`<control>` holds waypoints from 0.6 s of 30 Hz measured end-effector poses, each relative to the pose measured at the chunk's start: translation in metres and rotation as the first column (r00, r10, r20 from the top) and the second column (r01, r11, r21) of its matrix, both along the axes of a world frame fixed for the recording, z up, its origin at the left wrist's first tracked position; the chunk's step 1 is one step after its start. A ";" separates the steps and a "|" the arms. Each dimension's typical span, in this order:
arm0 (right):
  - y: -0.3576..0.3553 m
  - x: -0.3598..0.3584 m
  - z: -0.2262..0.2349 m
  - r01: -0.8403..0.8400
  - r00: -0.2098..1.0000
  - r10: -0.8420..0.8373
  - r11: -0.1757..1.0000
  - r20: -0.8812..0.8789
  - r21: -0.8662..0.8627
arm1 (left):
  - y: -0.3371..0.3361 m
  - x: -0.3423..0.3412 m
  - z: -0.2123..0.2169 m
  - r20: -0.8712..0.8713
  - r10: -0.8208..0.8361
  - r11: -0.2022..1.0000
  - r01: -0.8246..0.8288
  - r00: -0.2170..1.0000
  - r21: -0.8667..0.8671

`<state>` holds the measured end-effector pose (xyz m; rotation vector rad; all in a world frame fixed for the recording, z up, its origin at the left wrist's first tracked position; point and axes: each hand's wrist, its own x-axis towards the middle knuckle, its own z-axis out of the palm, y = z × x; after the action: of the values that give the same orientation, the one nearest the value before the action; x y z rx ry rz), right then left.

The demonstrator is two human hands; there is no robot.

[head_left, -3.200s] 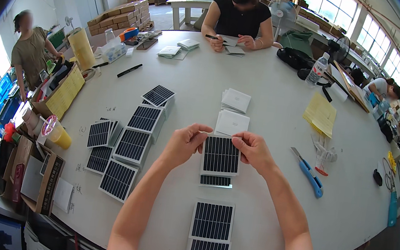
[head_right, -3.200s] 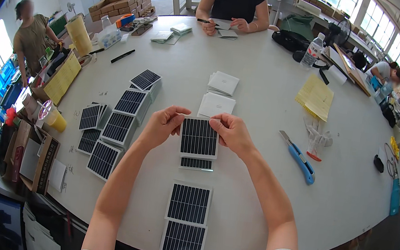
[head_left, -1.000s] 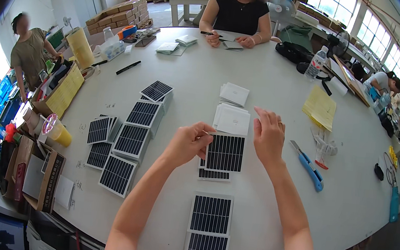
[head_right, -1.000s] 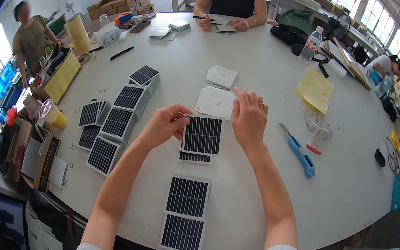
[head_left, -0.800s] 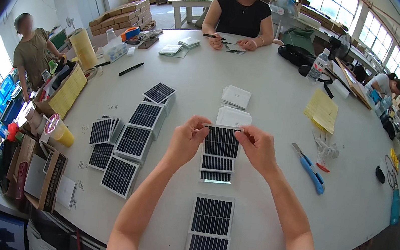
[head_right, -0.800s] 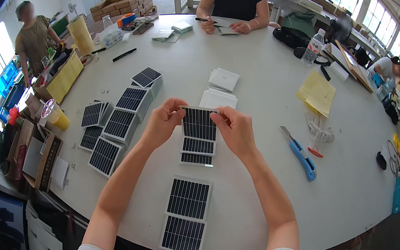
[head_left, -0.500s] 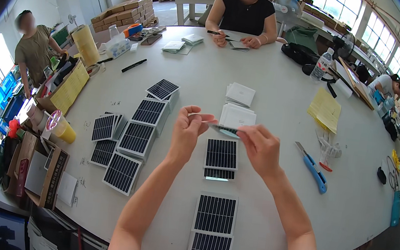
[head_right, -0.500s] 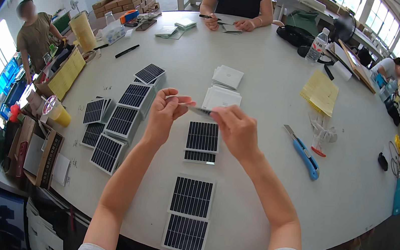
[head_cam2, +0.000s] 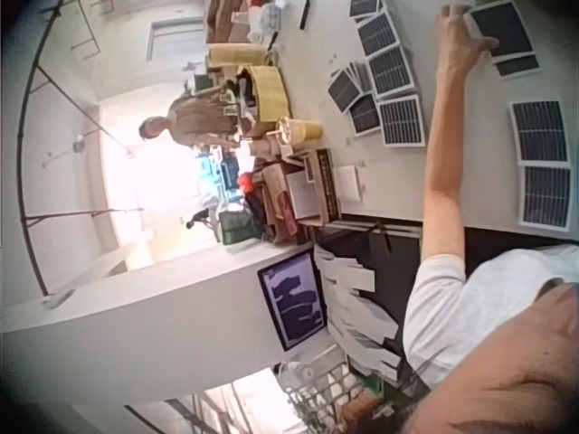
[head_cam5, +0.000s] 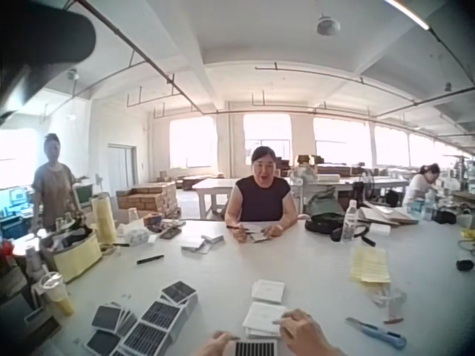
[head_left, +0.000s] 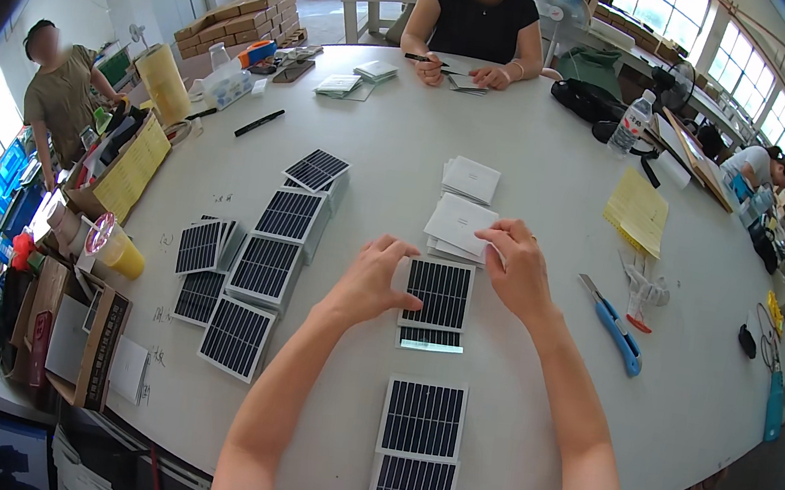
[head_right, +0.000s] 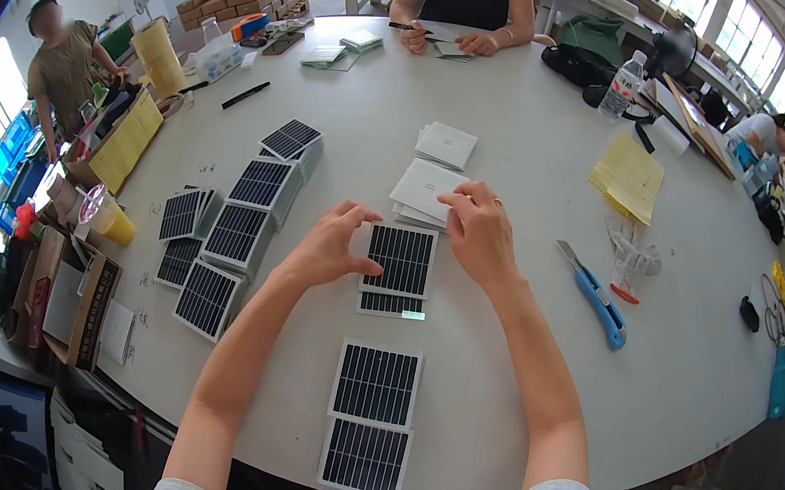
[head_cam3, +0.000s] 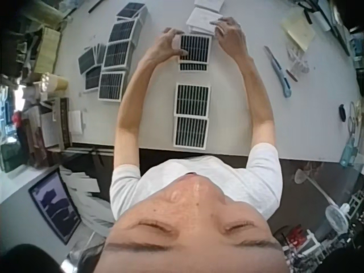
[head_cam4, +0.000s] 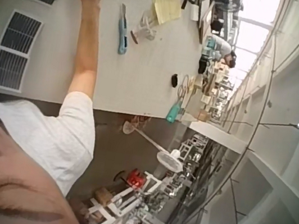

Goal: The person arranges small solar panels on a table, trims a panel using a utility knife, and stacks the solar panels with white paper sheets by hand.

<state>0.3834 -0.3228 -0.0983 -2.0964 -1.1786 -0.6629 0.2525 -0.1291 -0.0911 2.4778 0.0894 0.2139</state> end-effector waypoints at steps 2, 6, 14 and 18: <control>0.004 -0.014 0.017 -0.086 0.943 0.054 0.993 -0.330 -0.084 | 0.001 0.001 0.008 -0.030 -0.009 0.991 0.005 1.000 -0.134; 0.002 -0.024 0.020 -0.219 0.660 0.083 0.972 -0.747 -0.086 | -0.003 0.002 0.010 0.007 -0.034 0.991 0.035 0.999 -0.128; 0.012 -0.068 0.030 -0.157 0.936 0.218 0.962 -0.278 0.224 | -0.045 0.006 0.006 0.238 0.243 0.804 -0.059 0.940 -0.591; 0.013 -0.070 0.034 -0.188 0.924 0.257 0.950 -0.283 0.249 | -0.035 0.012 0.001 0.309 0.299 0.667 0.033 0.903 -0.744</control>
<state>0.3132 -0.3102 -0.0647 -1.7695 -1.0896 -0.3212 0.2642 -0.1645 -0.0899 1.5601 0.1509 0.6285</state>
